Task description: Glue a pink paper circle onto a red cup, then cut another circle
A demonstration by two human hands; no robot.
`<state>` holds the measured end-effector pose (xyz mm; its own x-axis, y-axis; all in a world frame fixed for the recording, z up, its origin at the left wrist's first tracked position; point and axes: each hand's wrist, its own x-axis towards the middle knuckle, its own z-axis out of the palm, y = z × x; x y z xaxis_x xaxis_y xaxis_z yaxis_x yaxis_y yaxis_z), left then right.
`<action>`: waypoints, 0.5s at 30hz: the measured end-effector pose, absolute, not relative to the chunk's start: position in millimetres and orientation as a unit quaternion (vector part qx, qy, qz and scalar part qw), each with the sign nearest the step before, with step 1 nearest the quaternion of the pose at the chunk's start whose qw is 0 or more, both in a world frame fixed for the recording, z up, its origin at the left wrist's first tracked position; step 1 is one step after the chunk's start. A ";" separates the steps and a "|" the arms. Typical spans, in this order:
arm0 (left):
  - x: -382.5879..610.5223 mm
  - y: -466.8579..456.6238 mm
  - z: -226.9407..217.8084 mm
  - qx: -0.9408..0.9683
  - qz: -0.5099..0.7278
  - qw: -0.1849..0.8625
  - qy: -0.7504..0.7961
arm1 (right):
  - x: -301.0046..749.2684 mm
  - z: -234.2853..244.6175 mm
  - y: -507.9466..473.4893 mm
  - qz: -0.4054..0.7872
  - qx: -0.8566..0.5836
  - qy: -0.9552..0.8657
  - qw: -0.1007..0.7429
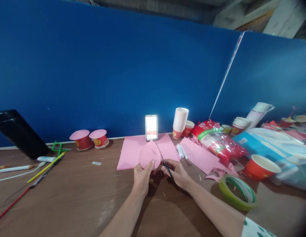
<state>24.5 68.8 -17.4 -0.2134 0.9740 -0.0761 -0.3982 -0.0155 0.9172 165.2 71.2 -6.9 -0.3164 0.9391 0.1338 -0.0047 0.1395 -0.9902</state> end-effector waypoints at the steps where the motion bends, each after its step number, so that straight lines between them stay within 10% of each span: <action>1: 24.5 68.6 -17.3 0.319 0.637 0.539 0.449 | 165.4 -7.1 71.3 0.532 -0.382 -0.613 0.442; 15: 25.3 69.8 -20.7 0.322 0.644 0.535 0.441 | 164.6 -6.4 70.7 0.518 -0.398 -0.617 0.438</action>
<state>25.3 69.8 -20.7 -0.2203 0.9737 -0.0581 -0.4060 -0.0374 0.9131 164.6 70.7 -6.4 -0.2995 0.9454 0.1285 0.0375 0.1462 -0.9885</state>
